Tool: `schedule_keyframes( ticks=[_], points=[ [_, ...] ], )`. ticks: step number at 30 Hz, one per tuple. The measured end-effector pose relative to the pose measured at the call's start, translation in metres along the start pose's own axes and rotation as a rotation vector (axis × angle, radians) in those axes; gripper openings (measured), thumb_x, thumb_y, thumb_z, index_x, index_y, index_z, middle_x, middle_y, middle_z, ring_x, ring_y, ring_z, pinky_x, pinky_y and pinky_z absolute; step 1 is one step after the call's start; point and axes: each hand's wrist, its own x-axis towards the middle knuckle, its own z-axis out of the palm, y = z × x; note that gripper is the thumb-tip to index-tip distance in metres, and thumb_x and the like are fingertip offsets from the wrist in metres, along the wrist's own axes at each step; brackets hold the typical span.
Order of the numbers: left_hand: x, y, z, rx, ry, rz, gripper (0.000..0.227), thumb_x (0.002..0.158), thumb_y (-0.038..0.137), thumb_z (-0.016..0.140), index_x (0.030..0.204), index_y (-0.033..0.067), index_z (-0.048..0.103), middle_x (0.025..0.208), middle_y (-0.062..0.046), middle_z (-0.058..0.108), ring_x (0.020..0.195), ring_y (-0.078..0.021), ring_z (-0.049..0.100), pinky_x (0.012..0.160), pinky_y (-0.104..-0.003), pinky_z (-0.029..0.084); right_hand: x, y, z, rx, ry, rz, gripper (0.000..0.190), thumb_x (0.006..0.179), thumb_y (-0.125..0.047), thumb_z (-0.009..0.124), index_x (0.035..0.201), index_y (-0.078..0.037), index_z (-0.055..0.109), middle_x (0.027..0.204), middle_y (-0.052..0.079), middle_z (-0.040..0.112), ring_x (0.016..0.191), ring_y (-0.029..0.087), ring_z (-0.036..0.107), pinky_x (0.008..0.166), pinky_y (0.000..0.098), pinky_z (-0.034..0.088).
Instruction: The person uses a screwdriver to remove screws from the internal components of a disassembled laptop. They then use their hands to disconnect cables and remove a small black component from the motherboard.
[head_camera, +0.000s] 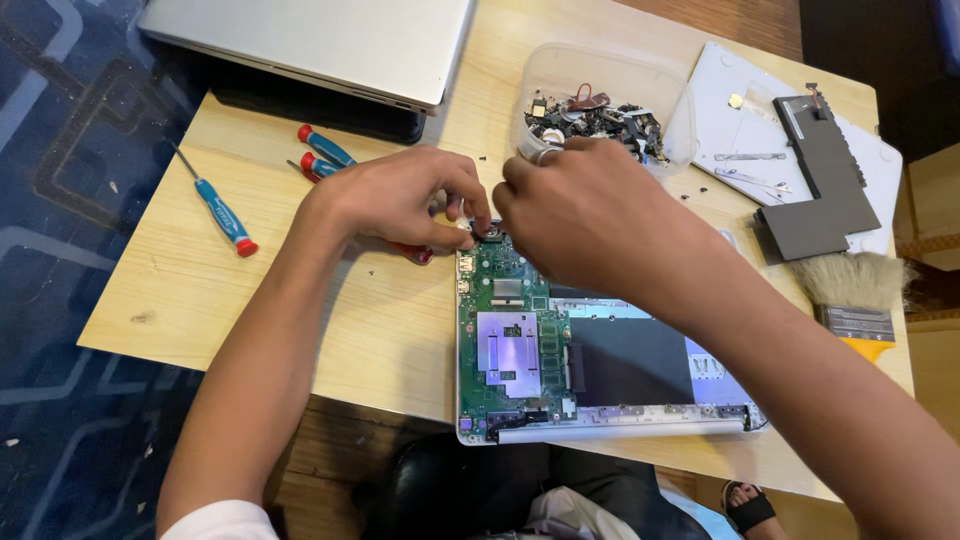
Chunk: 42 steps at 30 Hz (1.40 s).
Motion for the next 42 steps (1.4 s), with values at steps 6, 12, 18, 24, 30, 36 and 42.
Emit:
schedule_keyframes(
  ticks=[6, 12, 18, 24, 30, 36, 42],
  points=[
    [-0.003, 0.004, 0.002, 0.019, 0.001, 0.037, 0.008, 0.071, 0.013, 0.075, 0.078, 0.0121, 0.073, 0.085, -0.006, 0.067, 0.079, -0.0213, 0.065, 0.072, -0.035, 0.052, -0.032, 0.004, -0.006, 0.256, -0.054, 0.232, 0.019, 0.088, -0.019, 0.058, 0.086, -0.004, 0.07, 0.079, 0.011, 0.068, 0.068, 0.033, 0.07, 0.064, 0.0424, 0.054],
    [-0.005, 0.016, 0.003, 0.218, -0.034, -0.047, 0.005, 0.08, 0.023, 0.069, 0.08, 0.0197, 0.072, 0.088, 0.002, 0.067, 0.082, -0.0203, 0.068, 0.077, -0.041, 0.052, -0.067, 0.005, 0.041, 0.41, 0.026, 0.46, 0.018, 0.09, -0.026, 0.057, 0.085, -0.01, 0.066, 0.077, 0.007, 0.065, 0.067, 0.034, 0.066, 0.062, 0.0427, 0.053],
    [-0.004, 0.03, 0.017, 0.42, -0.088, -0.124, 0.014, 0.093, 0.027, 0.056, 0.082, 0.0198, 0.063, 0.089, 0.005, 0.062, 0.094, -0.02, 0.064, 0.084, -0.039, 0.047, -0.084, 0.005, 0.078, 0.525, 0.167, 0.542, 0.016, 0.093, -0.029, 0.06, 0.088, -0.015, 0.066, 0.079, 0.001, 0.065, 0.071, 0.027, 0.067, 0.064, 0.0357, 0.052],
    [-0.007, 0.036, 0.012, 0.209, -0.094, -0.2, 0.018, 0.095, 0.026, 0.051, 0.084, 0.0144, 0.056, 0.085, -0.003, 0.061, 0.09, -0.0264, 0.063, 0.079, -0.045, 0.048, -0.085, 0.004, 0.078, 0.554, 0.197, 0.527, 0.014, 0.091, -0.027, 0.061, 0.087, -0.015, 0.067, 0.081, 0.003, 0.066, 0.069, 0.028, 0.066, 0.061, 0.0347, 0.051],
    [-0.003, 0.019, 0.013, 0.237, -0.082, -0.158, 0.011, 0.085, 0.022, 0.064, 0.082, 0.013, 0.059, 0.092, -0.005, 0.065, 0.092, -0.0262, 0.065, 0.077, -0.045, 0.05, -0.089, 0.007, 0.084, 0.557, 0.202, 0.536, 0.015, 0.091, -0.026, 0.062, 0.088, -0.013, 0.068, 0.082, 0.004, 0.067, 0.069, 0.028, 0.067, 0.06, 0.0354, 0.051],
    [-0.002, 0.03, 0.013, 0.254, -0.007, -0.134, 0.008, 0.083, 0.017, 0.066, 0.077, 0.0118, 0.062, 0.087, -0.002, 0.064, 0.085, -0.0225, 0.064, 0.073, -0.04, 0.051, -0.082, -0.004, 0.084, 0.735, 0.386, 0.487, 0.008, 0.091, -0.019, 0.063, 0.091, -0.012, 0.064, 0.085, 0.006, 0.064, 0.072, 0.032, 0.065, 0.064, 0.0382, 0.052],
    [-0.009, 0.013, 0.005, 0.142, 0.138, -0.07, 0.006, 0.079, 0.011, 0.064, 0.081, 0.0058, 0.061, 0.083, -0.01, 0.064, 0.083, -0.0246, 0.064, 0.07, -0.039, 0.052, -0.056, -0.024, 0.082, 0.762, 0.394, 0.383, 0.006, 0.091, -0.017, 0.063, 0.093, -0.011, 0.061, 0.088, 0.006, 0.063, 0.073, 0.031, 0.065, 0.064, 0.0391, 0.053]
  ],
)
